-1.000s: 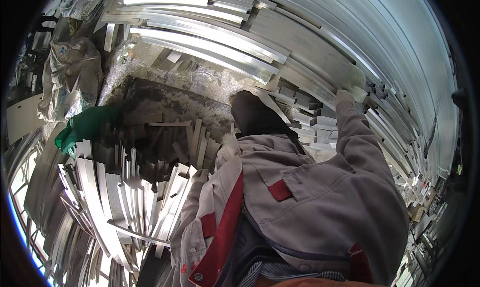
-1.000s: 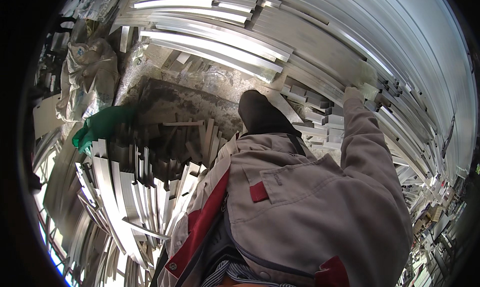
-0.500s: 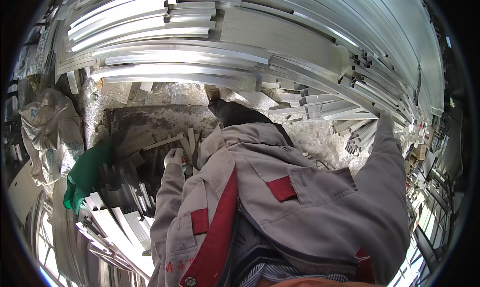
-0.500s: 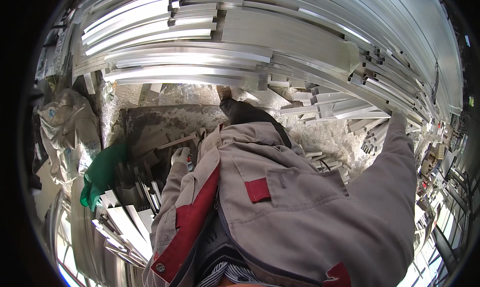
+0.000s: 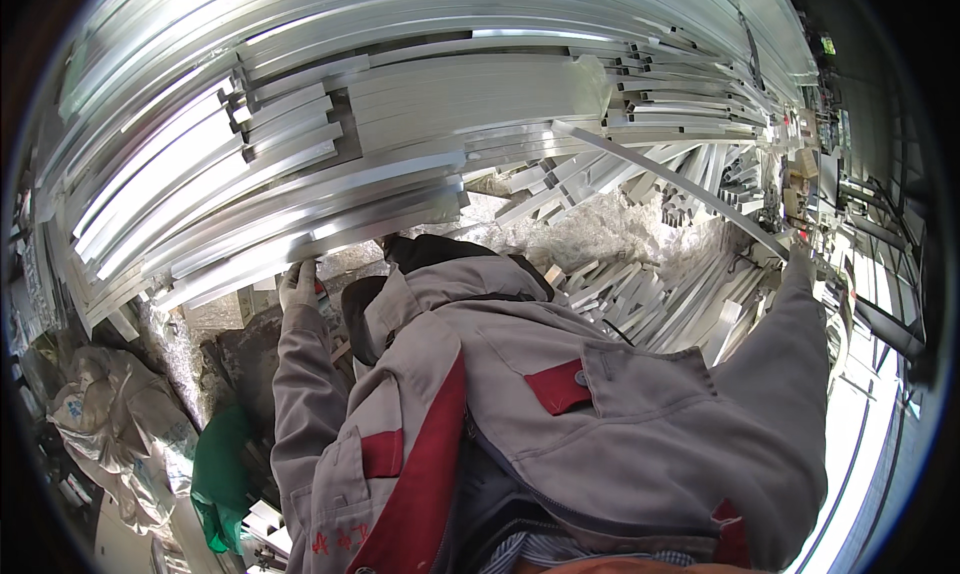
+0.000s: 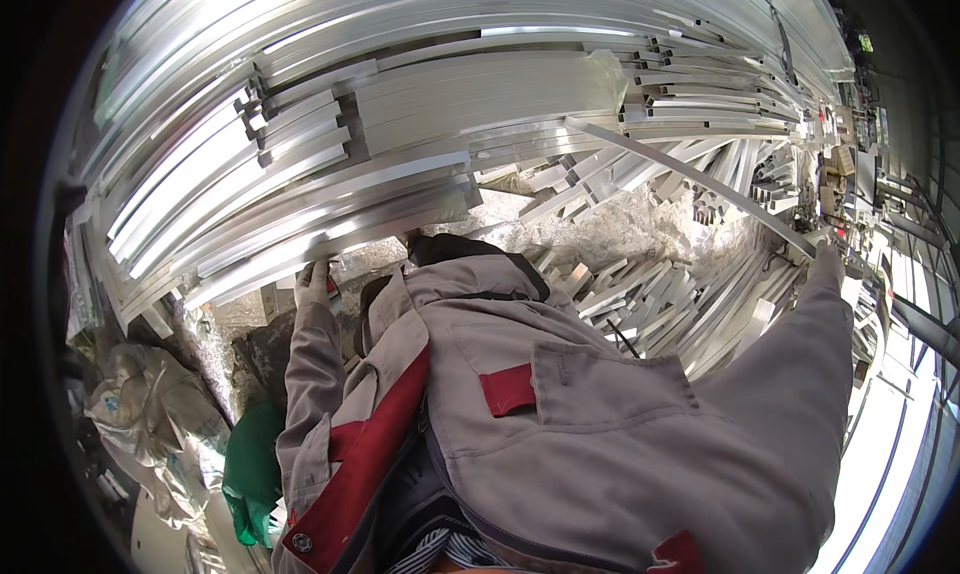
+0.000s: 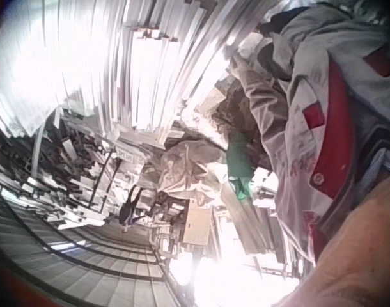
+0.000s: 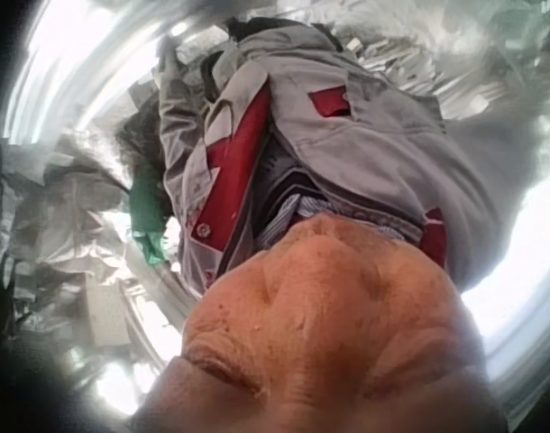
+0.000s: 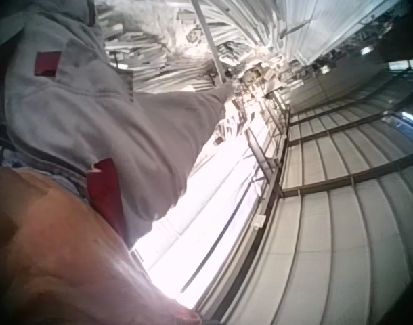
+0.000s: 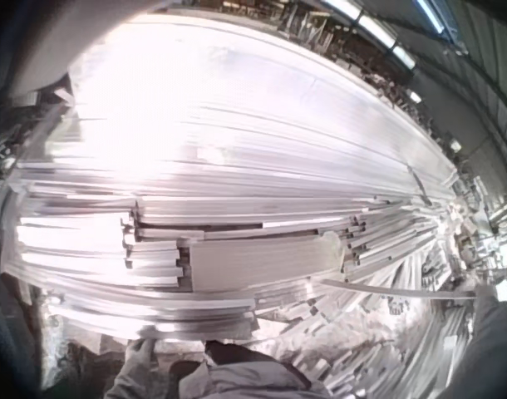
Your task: The person picks up cut aluminum profiles from the floor, measures them with a tape measure, and stacks them in a neat pile. The person handles the profiles one at a time, aligning them before placing them on the stack.
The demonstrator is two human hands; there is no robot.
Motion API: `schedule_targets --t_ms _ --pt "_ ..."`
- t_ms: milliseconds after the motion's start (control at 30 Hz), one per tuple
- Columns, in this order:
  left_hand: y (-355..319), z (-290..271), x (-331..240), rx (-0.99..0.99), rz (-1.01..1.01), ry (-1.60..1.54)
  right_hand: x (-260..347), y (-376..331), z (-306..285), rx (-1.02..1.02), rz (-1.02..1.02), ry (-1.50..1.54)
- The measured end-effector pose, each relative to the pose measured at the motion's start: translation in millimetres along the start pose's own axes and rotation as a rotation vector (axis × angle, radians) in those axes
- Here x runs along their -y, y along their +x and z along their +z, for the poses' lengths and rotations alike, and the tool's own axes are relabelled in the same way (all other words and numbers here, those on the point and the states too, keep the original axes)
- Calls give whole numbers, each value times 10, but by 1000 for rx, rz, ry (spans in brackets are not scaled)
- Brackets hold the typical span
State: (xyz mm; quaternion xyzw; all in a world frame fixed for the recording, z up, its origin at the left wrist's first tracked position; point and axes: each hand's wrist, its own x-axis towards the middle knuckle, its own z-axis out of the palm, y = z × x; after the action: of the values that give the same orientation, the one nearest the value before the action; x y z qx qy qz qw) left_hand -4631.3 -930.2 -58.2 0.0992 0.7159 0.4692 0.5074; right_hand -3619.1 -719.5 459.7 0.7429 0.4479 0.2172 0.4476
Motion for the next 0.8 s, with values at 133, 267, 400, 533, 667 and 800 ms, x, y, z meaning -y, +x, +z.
schedule_targets --t_ms 133,267,400,533,667,800 --pt "155 -71 -41 97 -51 33 -339 -1063 582 285 87 -90" --pt "295 -268 9 202 -79 49 -217 -2271 1019 231 244 148" --pt "524 -467 -65 355 -45 111 234 -3374 1150 286 329 233" --pt "682 -648 -275 415 -167 233 793 -4314 960 235 440 513" --pt "698 -802 -462 493 -159 222 1452 -4692 664 320 456 548" --pt "674 -950 -596 511 -141 258 1900 -4835 414 273 461 778"
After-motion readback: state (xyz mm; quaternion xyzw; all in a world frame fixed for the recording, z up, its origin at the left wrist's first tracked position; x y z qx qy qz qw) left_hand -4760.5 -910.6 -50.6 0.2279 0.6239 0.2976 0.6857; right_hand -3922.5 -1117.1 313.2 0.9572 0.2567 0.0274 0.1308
